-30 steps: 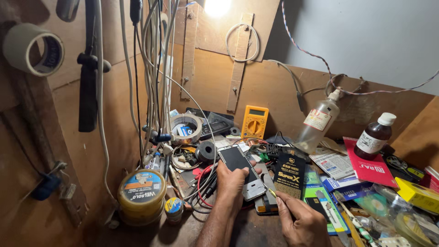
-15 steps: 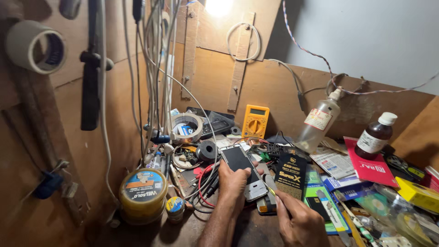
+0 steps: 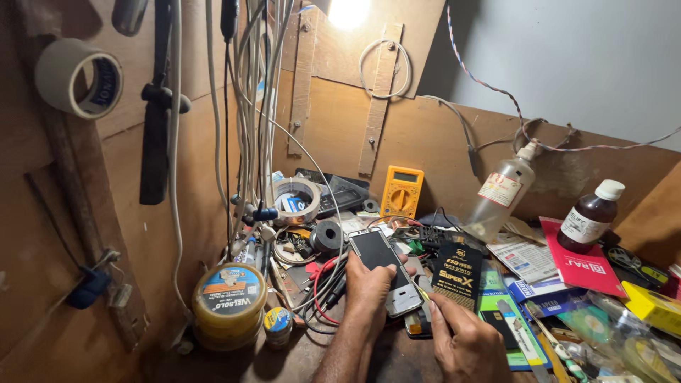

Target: The person handles a disassembled smartphone and a black card-like object, repeatedly aligning and pressing them together. They then use a metal scraper to rub the back of the phone and a small tool to adjust internal components. The person continues to manipulate the phone and card, occasionally inspecting the device.

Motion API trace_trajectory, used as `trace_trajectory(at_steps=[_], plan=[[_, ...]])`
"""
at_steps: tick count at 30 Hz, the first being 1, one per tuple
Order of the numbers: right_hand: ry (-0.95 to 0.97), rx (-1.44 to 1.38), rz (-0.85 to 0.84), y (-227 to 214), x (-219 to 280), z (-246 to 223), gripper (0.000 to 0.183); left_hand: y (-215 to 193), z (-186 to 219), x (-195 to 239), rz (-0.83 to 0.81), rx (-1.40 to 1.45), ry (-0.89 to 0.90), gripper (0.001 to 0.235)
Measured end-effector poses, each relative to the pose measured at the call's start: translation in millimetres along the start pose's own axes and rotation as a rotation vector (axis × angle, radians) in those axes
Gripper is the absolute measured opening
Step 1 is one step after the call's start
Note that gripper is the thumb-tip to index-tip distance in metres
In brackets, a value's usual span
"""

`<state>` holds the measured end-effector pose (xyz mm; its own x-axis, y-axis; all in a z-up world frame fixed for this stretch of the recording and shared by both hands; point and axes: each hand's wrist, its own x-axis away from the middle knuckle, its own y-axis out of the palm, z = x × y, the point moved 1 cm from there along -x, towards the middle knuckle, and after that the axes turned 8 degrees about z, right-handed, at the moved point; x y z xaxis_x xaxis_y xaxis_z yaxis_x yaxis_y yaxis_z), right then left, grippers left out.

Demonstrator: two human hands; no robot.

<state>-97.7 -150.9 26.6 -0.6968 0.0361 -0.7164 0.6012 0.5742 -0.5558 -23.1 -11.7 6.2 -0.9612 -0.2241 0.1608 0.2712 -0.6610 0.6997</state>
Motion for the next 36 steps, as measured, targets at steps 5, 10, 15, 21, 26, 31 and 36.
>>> trace_trajectory(at_steps=[5, 10, 15, 21, 26, 31, 36], plan=[[-0.034, -0.008, -0.003, 10, -11, 1, 0.023, -1, -9, -7, -0.013, 0.015, 0.013, 0.060], [-0.024, 0.001, 0.033, 20, -1, 28, 0.022, -3, -17, -13, -0.038, 0.097, 0.074, 0.060], [0.008, 0.044, 0.167, 10, 18, 110, 0.026, -4, -9, -9, 0.004, 0.062, 0.013, 0.061], [-0.106, 0.353, 0.152, 26, 38, 211, 0.028, -1, 3, 4, 0.024, 0.007, -0.005, 0.060], [-0.380, 0.400, 0.192, 19, 19, 192, 0.032, -2, 0, 2, 0.044, -0.028, 0.006, 0.059], [-0.294, 0.150, 0.183, -11, -9, 65, 0.027, 4, -17, -6, -0.063, -0.033, 0.066, 0.055], [-0.447, -0.153, 0.000, -17, -45, -45, 0.016, 0, -34, -13, -0.052, -0.004, -0.059, 0.038]])
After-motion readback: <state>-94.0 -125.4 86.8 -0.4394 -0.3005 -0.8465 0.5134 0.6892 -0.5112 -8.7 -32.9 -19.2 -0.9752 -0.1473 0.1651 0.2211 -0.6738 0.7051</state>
